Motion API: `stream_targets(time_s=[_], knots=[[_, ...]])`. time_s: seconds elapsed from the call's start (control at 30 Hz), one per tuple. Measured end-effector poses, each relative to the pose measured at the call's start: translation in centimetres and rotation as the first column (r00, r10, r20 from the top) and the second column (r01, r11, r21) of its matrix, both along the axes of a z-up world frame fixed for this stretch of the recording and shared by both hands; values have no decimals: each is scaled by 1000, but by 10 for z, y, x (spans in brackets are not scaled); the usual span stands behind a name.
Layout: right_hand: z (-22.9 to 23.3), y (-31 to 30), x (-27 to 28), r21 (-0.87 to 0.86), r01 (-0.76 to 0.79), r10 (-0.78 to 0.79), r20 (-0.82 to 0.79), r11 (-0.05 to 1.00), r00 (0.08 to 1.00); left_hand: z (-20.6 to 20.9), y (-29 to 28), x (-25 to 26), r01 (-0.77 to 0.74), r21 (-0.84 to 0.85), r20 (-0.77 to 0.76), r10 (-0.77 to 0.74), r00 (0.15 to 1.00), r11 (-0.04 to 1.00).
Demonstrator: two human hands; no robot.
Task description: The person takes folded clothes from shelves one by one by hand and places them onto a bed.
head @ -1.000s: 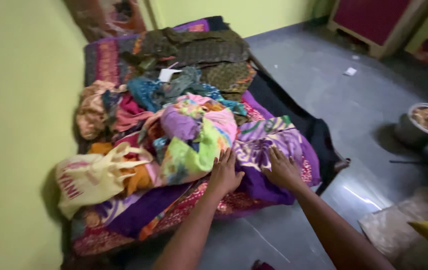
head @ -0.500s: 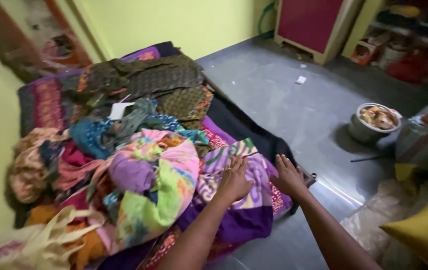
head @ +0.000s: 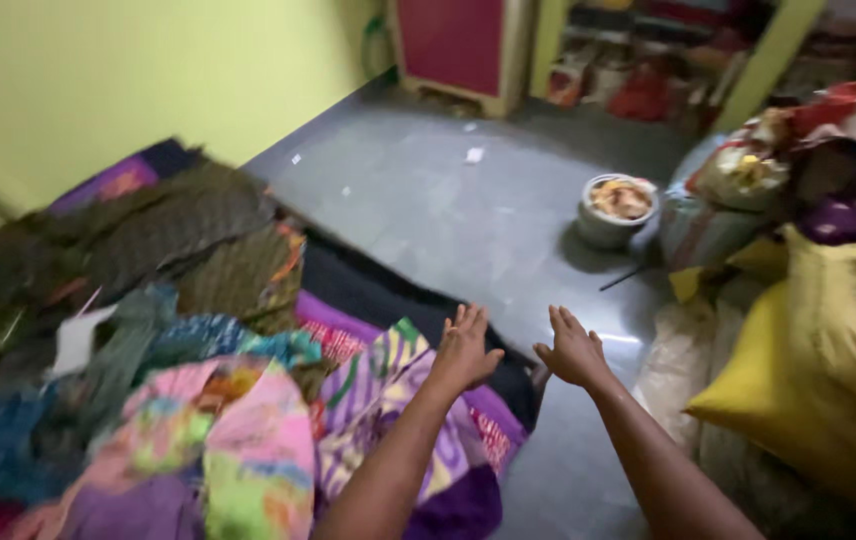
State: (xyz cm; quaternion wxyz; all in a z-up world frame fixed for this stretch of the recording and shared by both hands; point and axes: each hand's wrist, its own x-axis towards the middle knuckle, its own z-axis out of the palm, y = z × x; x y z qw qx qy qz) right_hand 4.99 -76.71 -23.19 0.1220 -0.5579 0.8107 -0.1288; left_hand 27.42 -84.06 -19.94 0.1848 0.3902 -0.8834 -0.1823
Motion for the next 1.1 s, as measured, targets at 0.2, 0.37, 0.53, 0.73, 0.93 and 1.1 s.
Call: stream_targets(time_s=[0.2,0.37,0.53,0.73,0.93,1.1], knots=[[37,-19,-50,9,158,-157,-54,987,986,19,-63,-58,110,-7,14,-110,994,994],[47,-20,-73,-10,236,-236,-76,972,969,23,-89,-100,217,-23,-14,-217,976,976],[51,-28,-104,52,295,-289,-86,954,953,29,-95,-130,281,39,58,-283,957,959],[46,-49,-146,68,319,-313,-77,945,947,34,-116,-164,281,65,57,-284,957,958],[23,-94,-211,51,271,-267,-71,961,961,20,-157,-214,264,94,60,-270,961,960],[18,-135,-282,86,231,-228,-43,969,973,8,-190,-279,217,117,90,-228,970,969]])
